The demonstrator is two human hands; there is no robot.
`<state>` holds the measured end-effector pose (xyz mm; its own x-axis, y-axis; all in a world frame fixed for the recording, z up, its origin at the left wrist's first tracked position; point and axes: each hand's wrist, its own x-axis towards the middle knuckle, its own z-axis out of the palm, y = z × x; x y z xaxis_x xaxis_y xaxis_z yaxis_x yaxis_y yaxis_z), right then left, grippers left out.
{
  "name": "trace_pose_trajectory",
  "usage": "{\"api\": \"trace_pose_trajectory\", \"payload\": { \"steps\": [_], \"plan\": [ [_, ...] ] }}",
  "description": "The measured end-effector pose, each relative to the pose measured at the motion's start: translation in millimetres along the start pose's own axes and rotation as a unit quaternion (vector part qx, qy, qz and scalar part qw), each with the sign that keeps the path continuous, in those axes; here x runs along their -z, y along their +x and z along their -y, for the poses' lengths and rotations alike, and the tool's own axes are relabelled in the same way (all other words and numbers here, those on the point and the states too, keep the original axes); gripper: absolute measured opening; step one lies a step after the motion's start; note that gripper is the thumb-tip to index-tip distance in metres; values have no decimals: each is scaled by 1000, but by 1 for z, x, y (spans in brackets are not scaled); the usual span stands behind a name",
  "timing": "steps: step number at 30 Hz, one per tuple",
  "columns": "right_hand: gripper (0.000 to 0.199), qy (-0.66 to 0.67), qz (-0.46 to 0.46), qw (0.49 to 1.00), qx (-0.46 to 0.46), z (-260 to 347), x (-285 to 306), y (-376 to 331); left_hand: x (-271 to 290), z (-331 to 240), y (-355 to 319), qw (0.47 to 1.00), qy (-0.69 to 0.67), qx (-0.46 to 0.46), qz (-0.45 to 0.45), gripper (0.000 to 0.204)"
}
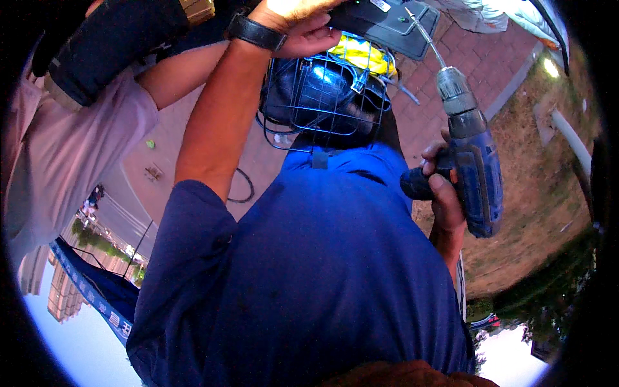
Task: The person uses a cordless drill and a screwdriver to attach a black plastic component to the front basket of a bicycle. They secure the part by driving screws into it while another person assists by holding a work light.
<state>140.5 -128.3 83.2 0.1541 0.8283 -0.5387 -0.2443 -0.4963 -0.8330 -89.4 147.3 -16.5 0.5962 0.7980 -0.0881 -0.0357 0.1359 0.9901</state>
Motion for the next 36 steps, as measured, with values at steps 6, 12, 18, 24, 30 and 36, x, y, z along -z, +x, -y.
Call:
{"api": "trace_pose_trajectory", "payload": {
  "steps": [6,12,18,24,30,36],
  "plan": [
    [75,-7,-13,1000,-13,1,-1,-5,-8,0,-7,997,-36,53,-47,34],
    [77,-9,-12,1000,-13,2,-3,-5,-12,7,-5,995,37,-47,-75,29],
    [79,-39,-11,999,-24,0,1,-8,-24,-15,-4,996,40,-16,-78,26],
    [45,-8,-13,1000,-13,6,-6,-6,-27,-3,3,994,57,-28,-87,11],
    [78,-43,-2,998,-53,0,5,-7,-34,-5,1,993,-67,25,-97,8],
    [25,-50,-6,999,13,4,-4,1,-32,-4,0,995,-5,-22,-99,4]
  ]
}}
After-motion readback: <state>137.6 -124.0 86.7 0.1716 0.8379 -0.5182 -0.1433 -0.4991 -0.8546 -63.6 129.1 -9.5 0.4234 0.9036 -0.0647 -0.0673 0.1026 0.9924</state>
